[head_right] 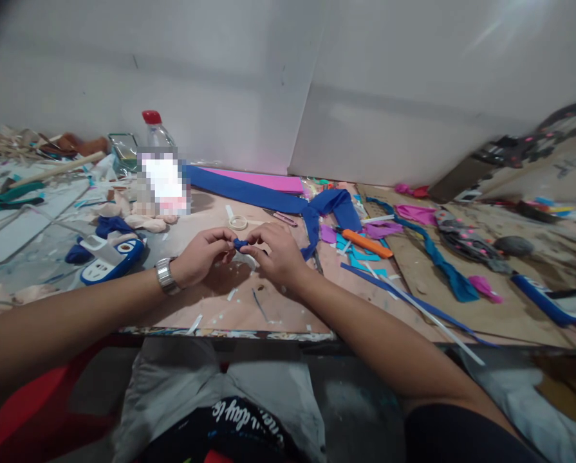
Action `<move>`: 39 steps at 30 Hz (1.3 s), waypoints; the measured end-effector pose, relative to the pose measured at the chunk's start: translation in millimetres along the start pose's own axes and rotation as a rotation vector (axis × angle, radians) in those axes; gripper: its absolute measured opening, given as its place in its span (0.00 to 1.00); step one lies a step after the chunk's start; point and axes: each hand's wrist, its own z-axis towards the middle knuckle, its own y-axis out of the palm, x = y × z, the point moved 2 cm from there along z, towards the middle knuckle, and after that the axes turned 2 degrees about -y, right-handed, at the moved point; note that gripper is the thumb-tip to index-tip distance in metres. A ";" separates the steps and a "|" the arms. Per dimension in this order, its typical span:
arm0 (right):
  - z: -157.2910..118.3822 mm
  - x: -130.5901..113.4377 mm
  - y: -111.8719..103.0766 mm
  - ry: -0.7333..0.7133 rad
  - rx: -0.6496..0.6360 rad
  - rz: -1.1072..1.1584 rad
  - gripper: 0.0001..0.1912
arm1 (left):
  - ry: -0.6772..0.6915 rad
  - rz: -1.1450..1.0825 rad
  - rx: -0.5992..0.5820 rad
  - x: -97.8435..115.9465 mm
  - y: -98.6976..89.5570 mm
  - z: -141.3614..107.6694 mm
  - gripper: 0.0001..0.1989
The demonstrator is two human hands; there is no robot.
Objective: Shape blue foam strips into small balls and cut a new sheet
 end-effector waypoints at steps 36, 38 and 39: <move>0.3 -1.4 -0.8 0.024 0.043 -0.023 0.20 | 0.048 0.201 -0.169 -7.3 3.6 -2.7 0.10; 0.7 -2.2 -1.2 0.035 0.060 -0.016 0.21 | 0.097 0.280 -0.183 -8.8 4.6 -3.3 0.13; 0.8 -2.7 -1.3 0.050 0.067 -0.010 0.22 | 0.116 0.316 -0.186 -9.5 5.1 -3.7 0.14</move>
